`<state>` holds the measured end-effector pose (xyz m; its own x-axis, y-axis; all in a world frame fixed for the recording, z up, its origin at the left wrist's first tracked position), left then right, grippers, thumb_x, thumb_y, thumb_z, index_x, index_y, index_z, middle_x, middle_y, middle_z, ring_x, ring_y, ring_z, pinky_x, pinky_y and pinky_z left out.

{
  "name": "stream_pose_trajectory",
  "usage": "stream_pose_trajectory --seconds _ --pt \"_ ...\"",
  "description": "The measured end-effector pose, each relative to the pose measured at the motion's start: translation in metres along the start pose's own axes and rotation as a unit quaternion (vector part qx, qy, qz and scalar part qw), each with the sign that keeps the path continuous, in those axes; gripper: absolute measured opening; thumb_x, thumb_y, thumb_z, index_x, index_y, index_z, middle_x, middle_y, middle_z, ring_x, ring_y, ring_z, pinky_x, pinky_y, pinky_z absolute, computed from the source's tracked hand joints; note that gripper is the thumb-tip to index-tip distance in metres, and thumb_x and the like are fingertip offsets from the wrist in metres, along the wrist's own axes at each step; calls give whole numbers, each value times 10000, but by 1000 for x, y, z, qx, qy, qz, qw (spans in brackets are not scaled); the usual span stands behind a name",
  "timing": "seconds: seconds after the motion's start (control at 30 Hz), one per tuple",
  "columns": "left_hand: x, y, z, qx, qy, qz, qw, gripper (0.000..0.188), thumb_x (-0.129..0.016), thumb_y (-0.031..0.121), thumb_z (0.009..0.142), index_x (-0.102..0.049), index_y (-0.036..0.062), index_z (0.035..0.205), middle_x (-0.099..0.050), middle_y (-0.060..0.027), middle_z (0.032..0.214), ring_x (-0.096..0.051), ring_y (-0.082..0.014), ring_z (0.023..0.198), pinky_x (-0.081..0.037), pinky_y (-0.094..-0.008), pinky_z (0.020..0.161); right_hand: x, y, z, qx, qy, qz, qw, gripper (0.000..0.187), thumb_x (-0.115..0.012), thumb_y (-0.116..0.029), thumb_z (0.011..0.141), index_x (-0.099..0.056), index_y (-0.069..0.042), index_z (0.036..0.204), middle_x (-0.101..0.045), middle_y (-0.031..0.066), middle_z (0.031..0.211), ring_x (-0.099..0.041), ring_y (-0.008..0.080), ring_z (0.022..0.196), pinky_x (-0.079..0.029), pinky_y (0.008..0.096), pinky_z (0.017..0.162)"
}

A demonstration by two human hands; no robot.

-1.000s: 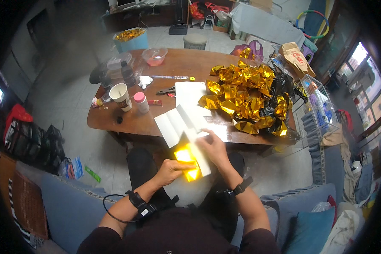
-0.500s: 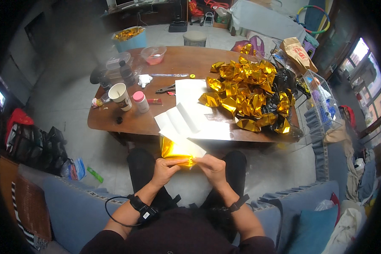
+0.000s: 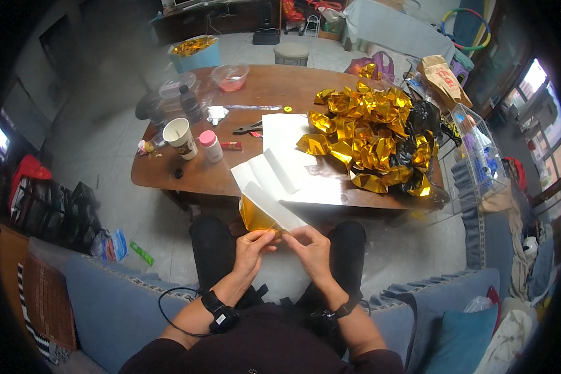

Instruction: The person sits on a sofa and folds rectangular sheets of white paper with a gold foil side into triangular shapes. They repeatedly pick up sheets, fold them in half, and then fold the corners to form a triangle, placing the finished items on a pile on the table.

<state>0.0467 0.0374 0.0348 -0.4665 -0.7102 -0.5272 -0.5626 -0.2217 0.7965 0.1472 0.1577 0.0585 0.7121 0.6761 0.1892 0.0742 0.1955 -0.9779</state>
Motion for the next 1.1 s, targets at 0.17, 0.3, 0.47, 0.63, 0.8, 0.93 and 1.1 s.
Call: stream_pose_trajectory --seconds 0.17,0.3,0.47,0.63,0.8,0.93,1.1 --pt "3 -8 4 33 36 -40 998 207 -652 59 851 -637 -9 1047 -671 -96 929 -667 -170 788 -536 -224 620 -6 4 0 -31 -13 90 995 426 -658 -21 826 -474 -13 1209 -610 27 819 -597 87 728 -439 180 626" --pt "1 -3 7 -8 61 -61 996 470 -654 8 836 -514 48 1283 -644 -92 1052 -664 -153 775 -539 -208 612 -5 -4 -4 -55 -17 141 988 527 -606 -74 869 -387 -24 1345 -623 47 795 -639 121 759 -464 205 623" --pt "-2 -2 8 -57 58 -28 996 630 -650 -14 832 -386 92 1394 -609 -102 1139 -664 -145 797 -531 -189 613 -12 -5 -7 -159 16 270 949 572 -592 -102 896 -314 -45 1393 -626 61 886 -637 148 769 -468 193 612" --pt "-9 7 0 -126 22 98 987 525 -653 -8 833 -479 56 1325 -657 -99 1038 -669 -141 791 -515 -181 614 -17 9 3 -189 -6 256 948 265 -664 -120 848 -617 -3 1082 -628 20 800 -544 71 632 -389 181 559" --pt "20 10 -8 -141 1 147 979 339 -649 5 838 -609 12 1175 -683 -121 956 -674 -144 764 -515 -209 636 3 14 15 -193 63 286 937 134 -674 -99 841 -644 -19 944 -592 -12 721 -472 47 550 -374 188 516" --pt "53 14 8 3 -65 84 994 458 -586 192 917 -467 -45 1291 -646 -135 1042 -650 -182 874 -522 -268 742 28 -3 26 -201 -89 324 920 190 -665 -87 840 -626 0 1005 -579 8 793 -471 67 617 -374 193 537" --pt "42 52 15 103 -216 -3 971 359 -618 216 897 -568 -20 1162 -641 -72 971 -627 -105 739 -512 -190 614 39 -11 28 -217 -194 233 928 211 -672 -92 820 -639 -5 1010 -598 -6 812 -472 63 627 -379 198 564"
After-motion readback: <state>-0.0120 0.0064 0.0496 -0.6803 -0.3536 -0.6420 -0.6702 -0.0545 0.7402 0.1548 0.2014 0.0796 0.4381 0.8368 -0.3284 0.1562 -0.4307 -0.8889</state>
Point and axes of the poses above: each hand's wrist, its own z-axis towards the middle knuckle, its own x-axis out of the back of the hand, y = z × x, the point moved 2 cm from there along z, towards the middle knuckle
